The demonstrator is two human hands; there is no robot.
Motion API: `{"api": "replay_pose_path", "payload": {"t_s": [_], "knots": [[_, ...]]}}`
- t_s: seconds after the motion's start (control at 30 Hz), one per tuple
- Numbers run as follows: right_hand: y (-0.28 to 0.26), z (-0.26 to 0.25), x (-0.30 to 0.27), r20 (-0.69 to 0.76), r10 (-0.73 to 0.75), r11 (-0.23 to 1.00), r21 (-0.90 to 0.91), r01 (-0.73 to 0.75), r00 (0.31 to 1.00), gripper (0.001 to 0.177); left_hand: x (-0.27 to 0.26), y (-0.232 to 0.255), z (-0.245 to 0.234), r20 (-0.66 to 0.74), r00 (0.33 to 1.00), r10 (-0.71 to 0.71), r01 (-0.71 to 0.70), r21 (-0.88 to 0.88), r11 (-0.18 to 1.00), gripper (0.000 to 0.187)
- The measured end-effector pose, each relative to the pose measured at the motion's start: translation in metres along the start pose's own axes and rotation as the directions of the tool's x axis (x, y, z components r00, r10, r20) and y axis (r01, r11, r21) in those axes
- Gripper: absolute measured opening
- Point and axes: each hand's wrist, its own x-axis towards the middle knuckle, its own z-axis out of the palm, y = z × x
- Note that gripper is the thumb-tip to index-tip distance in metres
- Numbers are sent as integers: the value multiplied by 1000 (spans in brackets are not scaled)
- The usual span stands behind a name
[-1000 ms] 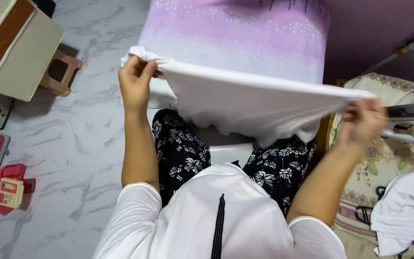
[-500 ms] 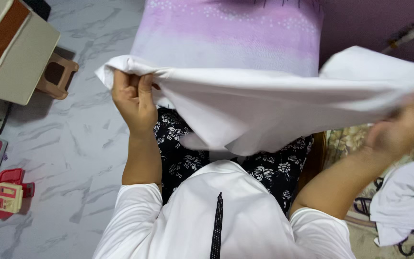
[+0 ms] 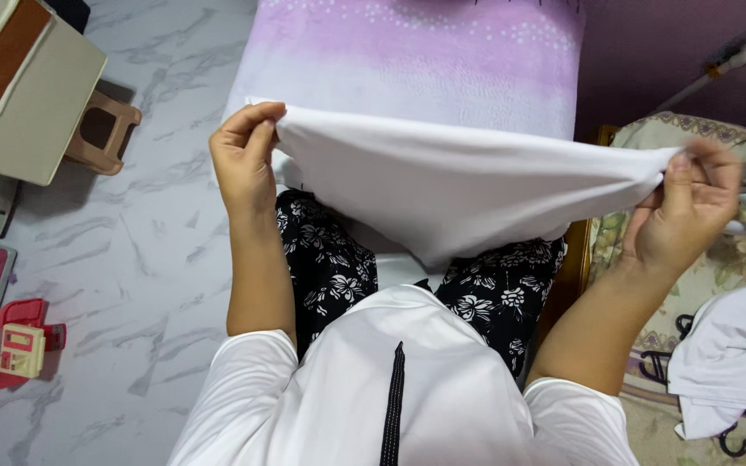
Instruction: The person irons a white shirt on a bed, smoothing the fabric and using an iron to remove wrinkles. The person then places the shirt on a hanger and proceeds to iron a white t-shirt, smoothing and pressing it flat.
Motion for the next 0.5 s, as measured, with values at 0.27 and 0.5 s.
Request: {"api": "replay_pose_path", "payload": {"t_s": [0.27,0.5], "knots": [[6,11,2,36,-57,998,41,55,998,28,10,-99,-49,184,798,-574,602,-247,759,25],[15,-9,4,76,-90,989,-114,99,993,31,-87,-184,-82,415,434,-800,886,-36,462,37]]}}
